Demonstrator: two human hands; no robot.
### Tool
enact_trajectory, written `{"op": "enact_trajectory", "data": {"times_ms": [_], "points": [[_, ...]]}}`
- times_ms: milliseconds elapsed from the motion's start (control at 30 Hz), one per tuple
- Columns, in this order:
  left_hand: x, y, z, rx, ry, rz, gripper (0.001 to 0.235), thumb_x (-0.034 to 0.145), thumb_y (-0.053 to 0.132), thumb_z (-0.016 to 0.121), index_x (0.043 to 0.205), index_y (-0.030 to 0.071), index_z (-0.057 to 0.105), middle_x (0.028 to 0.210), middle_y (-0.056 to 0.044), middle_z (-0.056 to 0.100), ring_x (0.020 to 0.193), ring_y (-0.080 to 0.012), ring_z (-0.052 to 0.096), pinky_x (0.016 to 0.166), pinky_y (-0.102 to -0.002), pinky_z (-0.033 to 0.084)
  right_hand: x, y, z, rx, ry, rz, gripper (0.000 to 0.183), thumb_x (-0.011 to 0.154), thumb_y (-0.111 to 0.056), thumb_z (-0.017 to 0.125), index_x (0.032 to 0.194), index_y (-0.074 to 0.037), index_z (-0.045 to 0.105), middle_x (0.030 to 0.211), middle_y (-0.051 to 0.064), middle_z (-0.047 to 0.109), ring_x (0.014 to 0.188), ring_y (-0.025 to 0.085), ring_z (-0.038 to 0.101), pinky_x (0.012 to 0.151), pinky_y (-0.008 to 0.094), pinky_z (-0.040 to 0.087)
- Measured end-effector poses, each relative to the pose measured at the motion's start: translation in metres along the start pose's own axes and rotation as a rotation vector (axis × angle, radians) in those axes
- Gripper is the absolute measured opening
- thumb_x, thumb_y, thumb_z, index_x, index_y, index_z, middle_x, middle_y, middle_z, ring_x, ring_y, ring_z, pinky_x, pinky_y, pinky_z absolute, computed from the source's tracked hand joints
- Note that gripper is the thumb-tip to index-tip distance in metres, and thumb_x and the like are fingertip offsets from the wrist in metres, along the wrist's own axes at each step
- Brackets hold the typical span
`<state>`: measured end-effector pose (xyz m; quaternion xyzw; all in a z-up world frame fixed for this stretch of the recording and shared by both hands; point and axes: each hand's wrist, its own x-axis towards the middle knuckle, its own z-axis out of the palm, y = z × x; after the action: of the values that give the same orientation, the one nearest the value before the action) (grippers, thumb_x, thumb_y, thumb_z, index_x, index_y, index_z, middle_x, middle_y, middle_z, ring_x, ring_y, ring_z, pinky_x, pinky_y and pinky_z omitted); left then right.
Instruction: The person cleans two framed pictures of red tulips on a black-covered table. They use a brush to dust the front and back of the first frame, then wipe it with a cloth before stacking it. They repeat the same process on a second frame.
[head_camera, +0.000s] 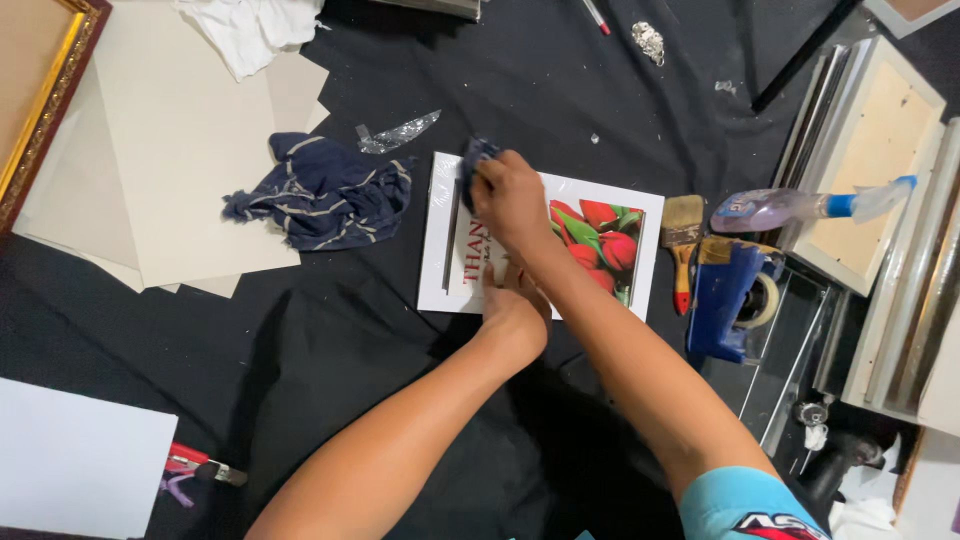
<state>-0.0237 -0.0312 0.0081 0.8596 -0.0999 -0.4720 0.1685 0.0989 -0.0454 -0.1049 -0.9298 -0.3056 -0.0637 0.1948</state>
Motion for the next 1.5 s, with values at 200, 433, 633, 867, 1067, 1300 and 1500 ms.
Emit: {"op": "enact_trajectory", "data": {"times_ms": [200,433,633,867,1067,1300,1500], "points": [[0.003,0.007,0.010,-0.195,0.087,-0.034,0.058,0.107,0.018,0.019,0.165,0.018,0.013,0.175,-0.007,0.006,0.159,-0.0330,-0.007,0.123,-0.066,-0.006,0.013,-0.003,-0.023,0.019,-0.108,-0.042,0.011,0.081,-0.023,0.072,0.090,-0.019,0.077,0.079,0.005,0.057,0.077,0.034,0.069,0.064,0.043,0.057],[-0.010,0.001,0.003,-0.162,0.158,-0.051,0.057,0.106,0.032,0.025,0.162,0.021,0.027,0.171,-0.003,0.022,0.159,-0.0300,0.002,0.123,-0.067,-0.008,0.012,-0.039,-0.012,0.030,-0.130,-0.087,0.010,0.084,-0.018,0.068,0.092,-0.015,0.074,0.080,0.008,0.056,0.078,0.037,0.068,0.064,0.045,0.057],[-0.024,-0.006,-0.003,-0.202,0.119,-0.016,0.058,0.106,0.032,0.025,0.163,0.023,0.019,0.171,0.000,0.016,0.159,-0.0307,-0.004,0.122,-0.067,-0.015,-0.008,-0.078,-0.051,0.292,-0.522,-0.341,0.010,0.081,-0.020,0.072,0.089,-0.014,0.075,0.083,0.010,0.066,0.083,0.039,0.071,0.071,0.048,0.059],[-0.006,0.006,0.002,-0.151,0.035,-0.034,0.058,0.109,0.017,0.017,0.165,0.017,0.001,0.173,-0.007,-0.011,0.156,-0.0391,-0.018,0.119,-0.069,-0.008,0.021,-0.043,-0.035,0.340,-0.657,-0.394,0.009,0.086,-0.020,0.071,0.093,-0.015,0.068,0.088,0.009,0.062,0.089,0.037,0.070,0.076,0.046,0.057],[-0.014,-0.001,-0.006,-0.159,-0.023,0.011,0.068,0.104,0.014,0.029,0.165,0.016,-0.001,0.173,-0.007,-0.019,0.157,-0.0361,-0.022,0.120,-0.066,-0.008,0.058,-0.007,-0.044,-0.004,-0.240,-0.191,0.015,0.088,-0.022,0.070,0.103,-0.022,0.071,0.087,0.002,0.056,0.081,0.033,0.068,0.071,0.044,0.057],[0.058,-0.036,0.004,-0.523,0.600,0.107,0.026,0.086,0.014,0.056,0.099,0.006,0.078,0.092,-0.018,0.076,0.096,-0.0426,0.075,0.077,-0.062,0.057,-0.110,0.035,-0.171,-0.184,-0.162,0.387,0.016,0.091,-0.026,0.066,0.099,-0.019,0.078,0.080,0.013,0.055,0.086,0.042,0.064,0.081,0.051,0.053],[0.030,-0.039,0.010,-0.232,0.624,0.019,0.044,0.097,0.023,0.048,0.131,0.002,0.068,0.158,-0.020,0.046,0.150,-0.0422,0.034,0.117,-0.061,0.027,-0.218,0.013,-0.125,-0.218,-0.241,0.562,0.052,0.084,-0.017,0.073,0.131,0.005,0.067,0.127,0.030,0.059,0.111,0.050,0.065,0.091,0.053,0.057]]}}
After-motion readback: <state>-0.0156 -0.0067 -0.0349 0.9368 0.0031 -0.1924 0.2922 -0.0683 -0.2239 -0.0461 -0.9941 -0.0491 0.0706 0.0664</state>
